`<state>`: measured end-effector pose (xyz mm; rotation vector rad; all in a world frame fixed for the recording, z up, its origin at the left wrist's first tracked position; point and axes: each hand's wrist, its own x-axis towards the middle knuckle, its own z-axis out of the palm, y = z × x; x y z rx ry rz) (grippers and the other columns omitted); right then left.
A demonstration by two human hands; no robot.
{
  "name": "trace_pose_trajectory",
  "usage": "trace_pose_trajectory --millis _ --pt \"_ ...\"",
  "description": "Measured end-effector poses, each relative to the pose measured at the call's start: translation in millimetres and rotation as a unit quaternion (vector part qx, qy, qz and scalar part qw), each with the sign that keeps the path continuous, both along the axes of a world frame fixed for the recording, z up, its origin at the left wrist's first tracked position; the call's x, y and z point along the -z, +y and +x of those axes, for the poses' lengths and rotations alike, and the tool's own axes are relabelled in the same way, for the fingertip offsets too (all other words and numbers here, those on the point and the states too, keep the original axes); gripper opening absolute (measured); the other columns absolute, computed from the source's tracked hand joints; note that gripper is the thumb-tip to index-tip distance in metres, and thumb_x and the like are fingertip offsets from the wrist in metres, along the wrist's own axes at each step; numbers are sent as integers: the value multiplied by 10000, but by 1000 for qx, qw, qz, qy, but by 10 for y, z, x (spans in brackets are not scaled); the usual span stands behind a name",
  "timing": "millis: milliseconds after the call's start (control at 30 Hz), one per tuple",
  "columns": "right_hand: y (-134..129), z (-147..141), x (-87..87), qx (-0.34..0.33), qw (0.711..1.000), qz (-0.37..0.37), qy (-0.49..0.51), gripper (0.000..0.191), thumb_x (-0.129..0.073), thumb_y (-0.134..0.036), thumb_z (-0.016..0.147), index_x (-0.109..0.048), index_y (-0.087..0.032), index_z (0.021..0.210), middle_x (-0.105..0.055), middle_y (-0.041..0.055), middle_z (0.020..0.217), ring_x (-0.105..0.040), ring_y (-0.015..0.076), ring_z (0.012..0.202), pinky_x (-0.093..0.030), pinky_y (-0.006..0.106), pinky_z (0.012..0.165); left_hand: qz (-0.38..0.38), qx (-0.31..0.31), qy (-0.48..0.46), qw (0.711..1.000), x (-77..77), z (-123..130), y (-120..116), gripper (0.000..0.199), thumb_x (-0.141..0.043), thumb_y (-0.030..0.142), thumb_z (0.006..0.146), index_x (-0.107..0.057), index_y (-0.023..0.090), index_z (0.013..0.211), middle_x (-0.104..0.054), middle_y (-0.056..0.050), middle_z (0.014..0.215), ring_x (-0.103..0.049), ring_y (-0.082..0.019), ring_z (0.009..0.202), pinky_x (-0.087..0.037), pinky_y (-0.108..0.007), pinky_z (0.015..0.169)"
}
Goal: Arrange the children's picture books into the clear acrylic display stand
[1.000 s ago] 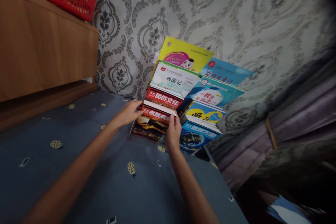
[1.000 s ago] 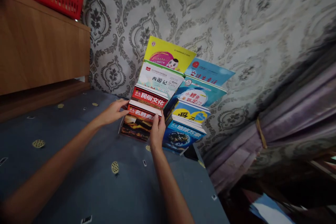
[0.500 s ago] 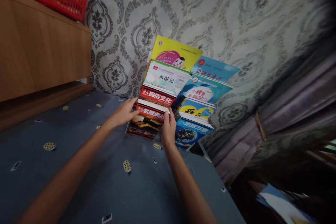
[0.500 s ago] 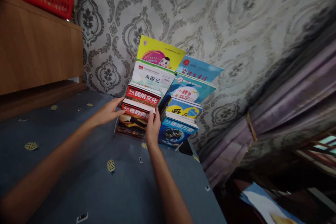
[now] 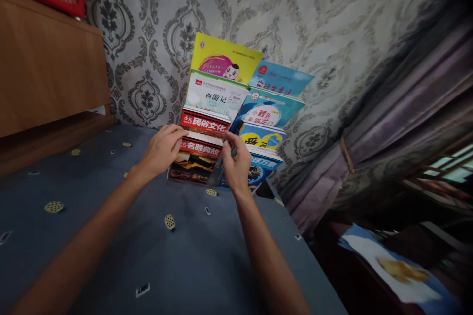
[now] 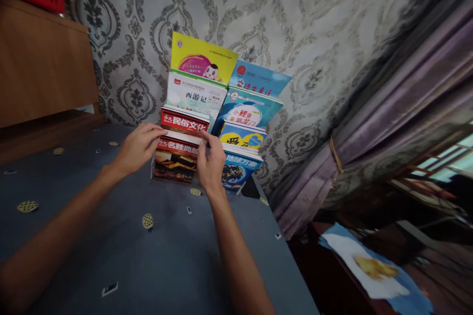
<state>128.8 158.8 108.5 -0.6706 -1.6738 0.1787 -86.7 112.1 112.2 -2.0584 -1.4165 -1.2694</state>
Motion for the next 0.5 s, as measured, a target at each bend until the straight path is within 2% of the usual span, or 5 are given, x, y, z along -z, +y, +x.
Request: trace_pose_trajectory --millis 167,300,367,433,500 --pt "24 66 -54 0 994 14 -106 229 -507 -249 938 -721 -200 1002 -771 94 991 -692 247 930 -544 414 861 -11 -18 38 999 62 37 26 319 -429 133 959 -693 141 1138 -694 -118 1160 -610 -268 1095 -532 -447 957" --pt "-40 66 -128 -8 995 5 -100 224 -505 -243 948 -718 -214 1013 -776 79 995 -701 239 928 -548 408 850 -20 -11 47 999 -123 146 -149 314 -436 149 964 -697 135 1136 -707 -123 1131 -630 -278 1075 -543 -479 951" --pt "-130 46 -153 -21 997 7 -76 227 -501 -242 961 -711 -212 1040 -771 78 1016 -703 231 948 -549 407 866 -10 37 44 998 -297 317 -397 308 -437 173 985 -701 150 1141 -709 -108 1142 -644 -260 1082 -547 -463 968" --pt "-239 24 -131 -41 998 11 -56 235 -500 -244 975 -699 -203 1092 -759 83 1059 -699 217 966 -555 386 865 -23 128 38 991 -480 552 -753 299 -451 205 1011 -698 198 1179 -694 -74 1232 -645 -217 1143 -540 -394 1010" --pt "-348 28 -42 -65 994 12 -83 267 -470 -242 993 -682 -200 1149 -746 78 1057 -695 194 935 -561 341 815 -44 222 55 972 -625 797 -1158 308 -439 247 1035 -717 276 1165 -709 -15 1222 -656 -175 1153 -553 -313 995"
